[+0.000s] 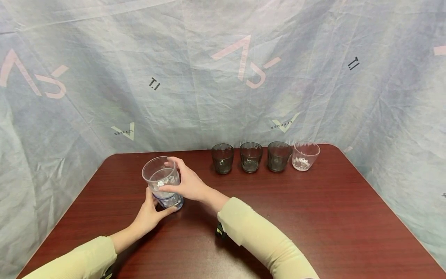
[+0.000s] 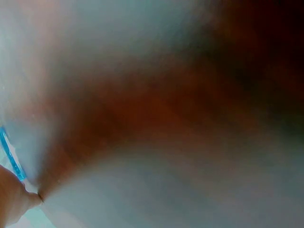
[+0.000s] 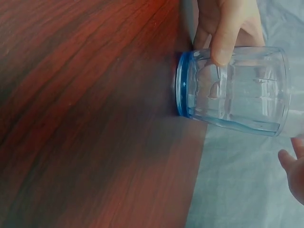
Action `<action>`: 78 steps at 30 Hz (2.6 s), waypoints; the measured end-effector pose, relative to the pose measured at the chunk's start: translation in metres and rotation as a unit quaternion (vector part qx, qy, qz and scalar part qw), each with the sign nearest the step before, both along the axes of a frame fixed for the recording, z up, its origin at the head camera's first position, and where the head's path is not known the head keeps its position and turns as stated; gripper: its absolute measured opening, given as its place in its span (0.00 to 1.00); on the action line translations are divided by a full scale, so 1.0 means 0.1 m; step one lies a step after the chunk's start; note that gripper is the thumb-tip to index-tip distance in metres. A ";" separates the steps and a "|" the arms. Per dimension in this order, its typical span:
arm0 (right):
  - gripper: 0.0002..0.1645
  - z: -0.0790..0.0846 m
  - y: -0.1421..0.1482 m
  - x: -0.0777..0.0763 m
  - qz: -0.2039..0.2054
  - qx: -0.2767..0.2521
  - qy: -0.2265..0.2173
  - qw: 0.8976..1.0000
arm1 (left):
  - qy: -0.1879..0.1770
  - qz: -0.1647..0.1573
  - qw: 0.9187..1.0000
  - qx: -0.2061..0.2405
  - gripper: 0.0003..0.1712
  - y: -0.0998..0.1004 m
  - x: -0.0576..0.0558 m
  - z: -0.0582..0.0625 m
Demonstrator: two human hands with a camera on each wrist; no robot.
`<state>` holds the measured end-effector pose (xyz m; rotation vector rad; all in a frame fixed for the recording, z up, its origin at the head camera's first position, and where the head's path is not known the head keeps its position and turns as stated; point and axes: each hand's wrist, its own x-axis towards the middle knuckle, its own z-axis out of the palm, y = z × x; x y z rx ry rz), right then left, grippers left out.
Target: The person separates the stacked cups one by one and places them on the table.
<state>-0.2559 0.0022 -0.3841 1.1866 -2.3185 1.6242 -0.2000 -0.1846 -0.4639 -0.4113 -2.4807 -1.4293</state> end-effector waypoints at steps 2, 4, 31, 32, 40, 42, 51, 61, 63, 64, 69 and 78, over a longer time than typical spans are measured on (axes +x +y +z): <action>0.50 -0.01 0.00 0.00 -0.001 0.000 0.006 1.000 | -0.002 0.002 1.000 0.000 0.59 0.00 0.00 0.00; 0.50 -0.02 0.00 0.00 -0.003 0.000 0.012 1.000 | -0.002 0.003 1.000 -0.002 0.59 0.00 0.00 0.00; 0.49 0.32 0.10 0.12 0.002 -0.198 0.005 0.980 | 0.000 0.001 1.000 0.012 0.59 0.03 0.01 0.01; 0.49 0.33 0.12 0.11 0.003 -0.203 0.007 0.979 | -0.002 0.004 1.000 0.009 0.59 0.03 0.01 0.01; 0.50 0.43 0.36 0.14 -0.015 -0.202 0.026 0.979 | -0.018 0.011 1.000 0.009 0.60 0.02 0.01 0.03; 0.50 0.44 0.44 0.14 -0.029 -0.199 0.030 0.979 | -0.018 0.012 1.000 0.010 0.60 0.02 0.01 0.03; 0.51 0.36 0.82 0.08 -0.076 -0.171 0.042 0.981 | -0.020 0.015 1.000 0.010 0.60 0.02 0.00 0.02; 0.51 0.17 1.17 0.10 -0.106 -0.107 -0.002 0.989 | -0.021 0.012 1.000 0.011 0.59 0.02 0.01 0.03; 0.51 0.13 1.22 0.11 -0.117 -0.089 -0.006 0.989 | -0.022 0.010 1.000 0.014 0.59 0.02 0.01 0.03; 0.51 0.11 1.24 0.11 -0.123 -0.080 -0.008 0.989 | -0.022 0.010 1.000 0.015 0.60 0.02 0.00 0.03; 0.50 -0.01 1.32 0.10 -0.135 -0.055 -0.013 0.989 | -0.024 0.011 1.000 0.014 0.60 0.02 0.00 0.02; 0.49 -0.27 1.41 0.03 -0.126 -0.069 -0.060 0.988 | -0.024 0.013 1.000 0.014 0.60 0.01 0.00 0.02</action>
